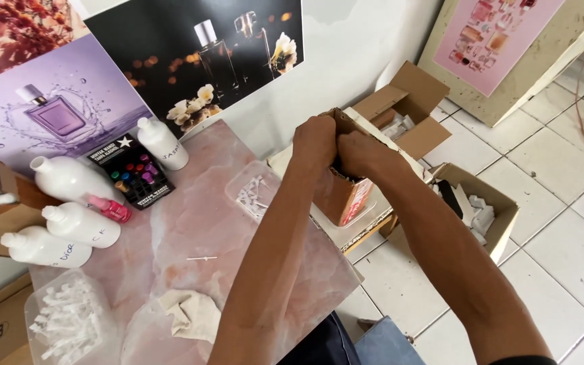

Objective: Assembling small plastic perfume tester components by fitting dip tubes into sprayer heads.

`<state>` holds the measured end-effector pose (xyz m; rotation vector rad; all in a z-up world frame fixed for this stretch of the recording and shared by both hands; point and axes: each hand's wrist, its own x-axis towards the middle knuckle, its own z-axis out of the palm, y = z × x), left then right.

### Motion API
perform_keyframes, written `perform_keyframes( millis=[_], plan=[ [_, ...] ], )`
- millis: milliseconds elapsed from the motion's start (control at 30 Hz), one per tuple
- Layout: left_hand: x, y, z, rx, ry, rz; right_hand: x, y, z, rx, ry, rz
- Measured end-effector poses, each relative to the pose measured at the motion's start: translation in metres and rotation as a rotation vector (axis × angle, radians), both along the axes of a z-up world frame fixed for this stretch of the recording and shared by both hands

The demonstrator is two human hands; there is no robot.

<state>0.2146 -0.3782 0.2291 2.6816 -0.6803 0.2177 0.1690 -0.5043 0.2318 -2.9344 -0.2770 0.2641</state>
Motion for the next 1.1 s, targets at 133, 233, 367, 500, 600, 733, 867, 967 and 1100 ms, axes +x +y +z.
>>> perform_keyframes(
  millis=[133, 233, 367, 500, 600, 733, 867, 967, 1100],
  plan=[
    [0.006, 0.004, 0.011, -0.089, 0.111, 0.037, 0.0, 0.015, 0.019, -0.157, 0.194, 0.125],
    [0.005, -0.002, 0.022, -0.026, 0.217, 0.06, 0.018, 0.01, 0.004, -0.453, 0.395, 0.278],
    [0.016, -0.016, 0.015, 0.055, 0.33, 0.152, 0.036, -0.001, -0.033, -0.435, 0.395, 0.255],
    [0.008, -0.017, 0.029, 0.125, 0.446, 0.126, 0.053, -0.007, -0.075, -0.411, 0.398, 0.256],
    [-0.015, -0.017, 0.048, 0.116, 0.417, 0.041, 0.046, -0.029, -0.111, -0.402, 0.382, 0.269],
    [-0.013, -0.013, 0.044, 0.037, 0.404, 0.05, 0.062, -0.048, -0.147, -0.398, 0.37, 0.295],
    [-0.01, -0.015, 0.034, -0.005, 0.404, 0.068, 0.077, -0.057, -0.185, -0.382, 0.364, 0.305],
    [-0.014, -0.011, 0.034, -0.011, 0.402, 0.069, 0.086, -0.065, -0.21, -0.372, 0.354, 0.313],
    [-0.042, 0.009, 0.066, -0.131, 0.387, 0.06, 0.096, -0.082, -0.236, -0.367, 0.326, 0.316]
  ],
)
